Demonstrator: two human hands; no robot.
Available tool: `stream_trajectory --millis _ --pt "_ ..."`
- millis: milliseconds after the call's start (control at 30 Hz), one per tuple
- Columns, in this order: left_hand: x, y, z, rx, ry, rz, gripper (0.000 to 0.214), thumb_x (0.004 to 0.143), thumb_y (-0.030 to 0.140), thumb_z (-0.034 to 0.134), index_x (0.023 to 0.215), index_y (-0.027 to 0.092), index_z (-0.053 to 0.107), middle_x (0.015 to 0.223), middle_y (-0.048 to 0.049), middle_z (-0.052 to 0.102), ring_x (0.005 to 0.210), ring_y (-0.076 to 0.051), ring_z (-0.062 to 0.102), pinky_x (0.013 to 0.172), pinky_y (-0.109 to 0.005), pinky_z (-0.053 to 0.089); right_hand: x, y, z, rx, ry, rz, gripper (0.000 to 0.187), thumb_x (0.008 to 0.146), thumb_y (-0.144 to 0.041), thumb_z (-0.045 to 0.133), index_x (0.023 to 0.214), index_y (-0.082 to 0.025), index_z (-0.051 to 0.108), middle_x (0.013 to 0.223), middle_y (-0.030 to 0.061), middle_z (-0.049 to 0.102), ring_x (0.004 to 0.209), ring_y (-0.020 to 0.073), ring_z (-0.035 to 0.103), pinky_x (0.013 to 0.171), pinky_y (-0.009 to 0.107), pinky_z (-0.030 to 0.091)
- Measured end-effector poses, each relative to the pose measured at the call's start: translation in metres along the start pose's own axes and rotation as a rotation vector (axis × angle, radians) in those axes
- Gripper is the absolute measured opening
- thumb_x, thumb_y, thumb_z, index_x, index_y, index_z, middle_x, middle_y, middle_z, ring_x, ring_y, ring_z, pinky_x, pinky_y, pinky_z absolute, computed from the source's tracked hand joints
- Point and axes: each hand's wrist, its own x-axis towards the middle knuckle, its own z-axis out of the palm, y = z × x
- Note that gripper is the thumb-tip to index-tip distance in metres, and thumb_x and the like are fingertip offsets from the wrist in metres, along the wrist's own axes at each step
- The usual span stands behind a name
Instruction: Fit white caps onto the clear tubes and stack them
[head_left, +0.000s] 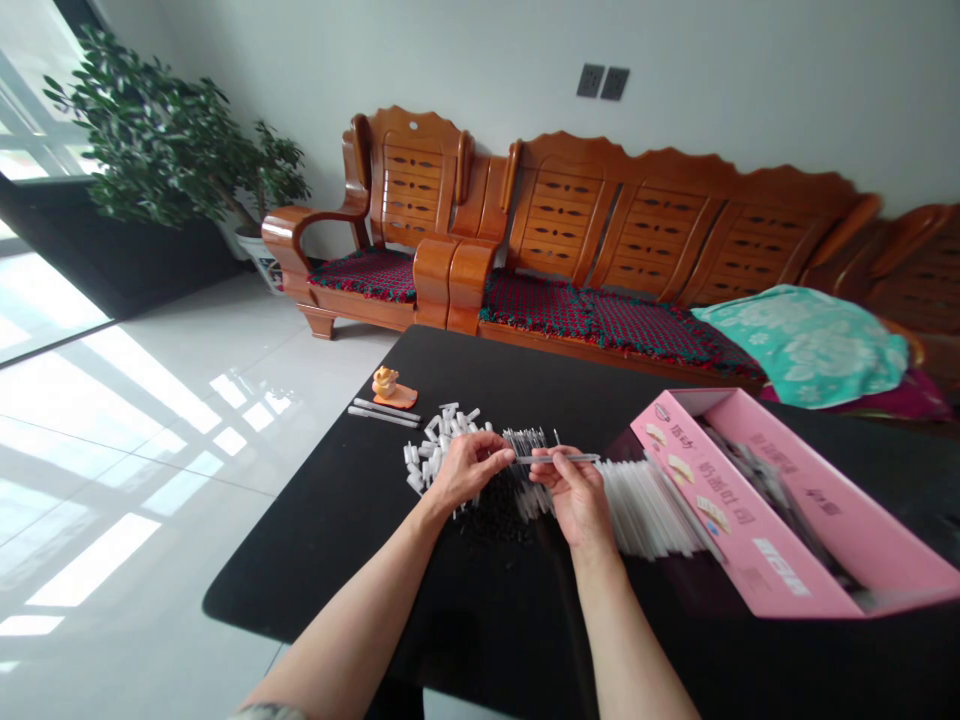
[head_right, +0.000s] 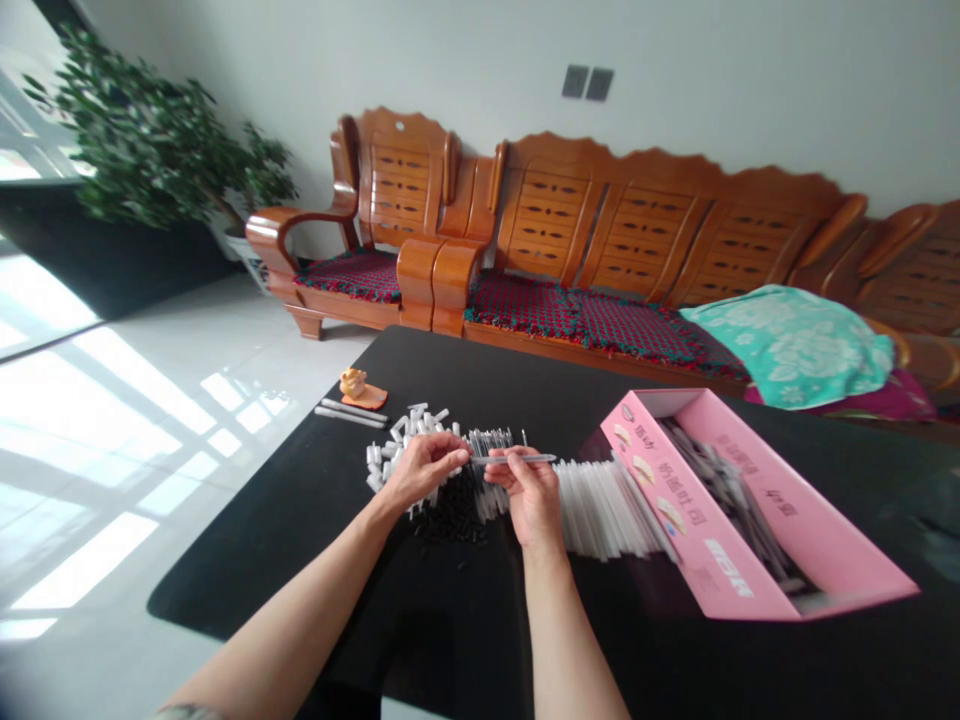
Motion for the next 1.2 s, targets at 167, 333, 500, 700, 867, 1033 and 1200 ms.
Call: stream_trajectory --millis 167,333,500,700,867,1033,1200 --pt "0.0 -0.004 0.001 0.041 -0.046 -0.01 0.044 0.086 0.051 0.055 0.069 0.012 0.066 0.052 0.0028 0.046 0.05 -0.007 0.037 0.048 -0.02 0.024 0.001 0.001 -0.001 0.003 -0.005 -0.003 0.016 0.077 -0.026 0.076 0.088 -0.016 0.068 0.088 0.0076 0.077 0.066 0.0161 0.073 0.064 0.027 0.062" --pt "0.0 -0.005 0.004 0.018 -0.022 -0.026 0.033 0.079 0.045 0.066 0.076 0.012 0.068 0.055 0.0031 0.05 0.05 -0.007 0.038 0.049 -0.019 0.028 0.0 0.002 -0.001 -0.002 -0.003 -0.005 0.016 0.078 -0.025 0.076 0.088 -0.016 0.068 0.088 0.0079 0.077 0.065 0.0159 0.073 0.064 0.027 0.062" --pt "0.0 0.001 0.001 0.066 0.0 -0.02 0.035 0.08 0.048 0.065 0.079 0.013 0.069 0.057 0.0025 0.054 0.051 -0.008 0.04 0.05 -0.019 0.031 0.0 0.001 -0.001 0.0 -0.001 -0.002 0.017 0.077 -0.027 0.077 0.088 -0.017 0.068 0.088 0.0075 0.077 0.066 0.0162 0.073 0.063 0.027 0.062" --pt "-0.001 0.002 -0.001 0.124 -0.016 0.033 0.035 0.085 0.045 0.06 0.074 0.013 0.069 0.057 0.0017 0.053 0.052 -0.008 0.042 0.05 -0.019 0.03 0.001 0.002 -0.002 -0.015 -0.006 0.0 0.017 0.078 -0.027 0.076 0.088 -0.017 0.068 0.089 0.0079 0.076 0.066 0.0161 0.073 0.064 0.028 0.062" --pt "-0.001 0.0 0.001 0.093 -0.016 0.034 0.024 0.08 0.037 0.067 0.076 0.013 0.069 0.058 0.0021 0.055 0.052 -0.008 0.043 0.05 -0.019 0.032 0.0 0.003 -0.002 -0.023 -0.014 0.001 0.015 0.08 -0.026 0.074 0.089 -0.016 0.067 0.09 0.0082 0.076 0.066 0.0158 0.072 0.065 0.027 0.061" --pt "-0.001 0.003 0.002 0.085 -0.005 0.06 0.022 0.077 0.036 0.071 0.077 0.014 0.07 0.06 0.0013 0.058 0.052 -0.008 0.045 0.05 -0.019 0.033 0.0 0.002 0.0 -0.033 0.005 0.002 0.017 0.079 -0.027 0.074 0.089 -0.016 0.066 0.088 0.0078 0.076 0.065 0.0152 0.071 0.064 0.027 0.061" --pt "0.001 -0.002 -0.01 -0.013 0.235 0.028 0.029 0.082 0.043 0.064 0.085 0.015 0.072 0.06 0.0002 0.059 0.05 -0.008 0.042 0.047 -0.02 0.031 0.001 0.0 -0.004 -0.064 0.068 -0.017 0.023 0.079 -0.031 0.073 0.095 -0.015 0.067 0.072 0.0028 0.07 0.047 0.0097 0.06 0.043 0.021 0.05"
